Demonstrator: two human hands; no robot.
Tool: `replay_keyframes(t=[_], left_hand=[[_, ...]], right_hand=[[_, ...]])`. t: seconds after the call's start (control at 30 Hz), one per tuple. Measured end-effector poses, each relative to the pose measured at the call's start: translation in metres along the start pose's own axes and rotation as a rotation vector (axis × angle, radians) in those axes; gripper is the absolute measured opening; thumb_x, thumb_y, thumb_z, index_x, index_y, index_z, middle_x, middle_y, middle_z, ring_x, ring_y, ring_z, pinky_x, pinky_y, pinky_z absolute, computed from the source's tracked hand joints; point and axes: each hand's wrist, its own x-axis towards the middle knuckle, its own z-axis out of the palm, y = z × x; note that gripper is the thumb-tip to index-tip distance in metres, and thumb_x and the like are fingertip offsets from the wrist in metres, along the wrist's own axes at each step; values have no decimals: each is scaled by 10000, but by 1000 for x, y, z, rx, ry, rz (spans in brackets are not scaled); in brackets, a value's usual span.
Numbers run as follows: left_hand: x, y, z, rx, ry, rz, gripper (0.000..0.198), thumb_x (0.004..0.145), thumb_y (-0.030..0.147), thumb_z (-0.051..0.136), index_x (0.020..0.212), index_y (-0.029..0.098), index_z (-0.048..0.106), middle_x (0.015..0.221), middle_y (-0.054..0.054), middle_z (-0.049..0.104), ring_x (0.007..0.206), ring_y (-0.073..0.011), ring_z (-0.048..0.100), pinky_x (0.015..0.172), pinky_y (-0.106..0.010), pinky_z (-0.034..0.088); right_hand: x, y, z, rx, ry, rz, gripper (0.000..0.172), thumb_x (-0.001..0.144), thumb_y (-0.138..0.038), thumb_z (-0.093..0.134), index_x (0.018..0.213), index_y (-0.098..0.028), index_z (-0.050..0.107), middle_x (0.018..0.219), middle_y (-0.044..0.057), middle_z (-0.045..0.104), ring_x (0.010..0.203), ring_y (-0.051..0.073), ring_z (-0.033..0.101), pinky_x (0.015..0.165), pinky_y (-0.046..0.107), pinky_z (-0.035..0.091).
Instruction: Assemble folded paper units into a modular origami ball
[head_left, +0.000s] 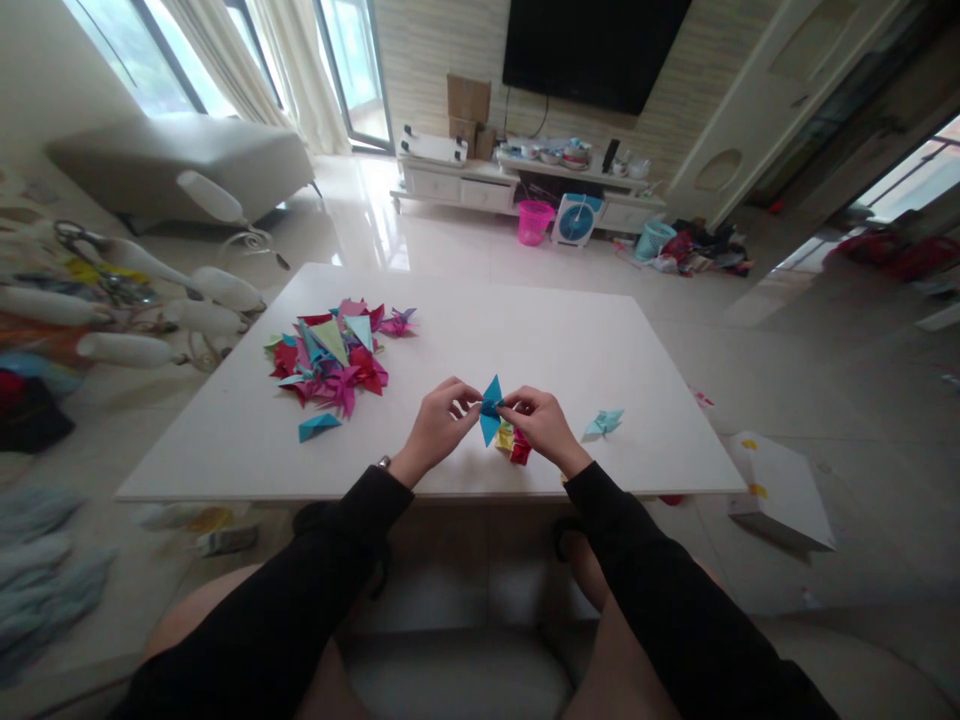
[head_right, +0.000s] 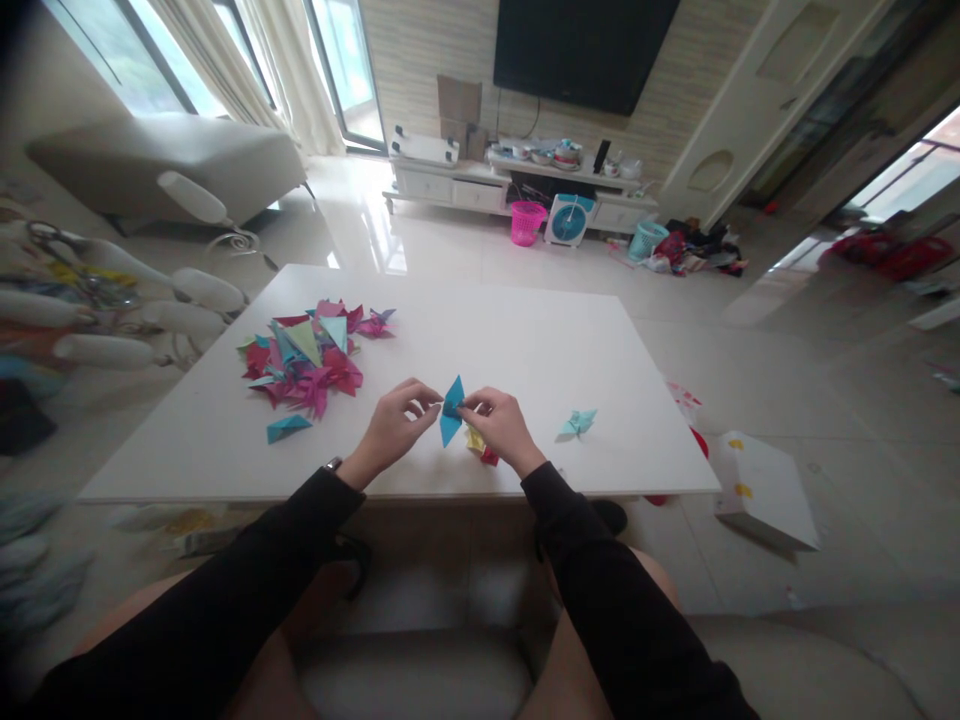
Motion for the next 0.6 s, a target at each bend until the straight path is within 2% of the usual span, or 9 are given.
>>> replay_keyframes(t=[0.17, 0.47, 0.6], left_hand=[[0, -6, 2, -13, -62, 1, 71, 853, 214, 685, 890, 179, 735, 856, -38, 642, 707, -117, 620, 601, -227, 531], [-2, -4, 3, 6, -80, 17, 51, 851, 183, 680, 830, 183, 726, 834, -23, 628, 684, -106, 604, 602, -222, 517], [-2, -3, 2, 9, -80, 15, 62, 851, 186, 676, 891, 185, 723, 844, -19, 629, 703, -109, 610, 610, -221, 519]], right_hand=[[0, -1, 0, -49, -41, -61, 244, 828, -452, 742, 800, -209, 756, 775, 25, 697, 639, 142, 561, 623, 284, 456], [-3, -3, 1, -124, -80, -81, 109, 793, -314, 761, 791, -210, 730, 799, 15, 700, 639, 137, 575, 630, 276, 463], [-2, -3, 0, -150, -77, -102, 54, 793, -257, 746, 779, -209, 726, 781, 8, 688, 628, 130, 566, 646, 274, 466]])
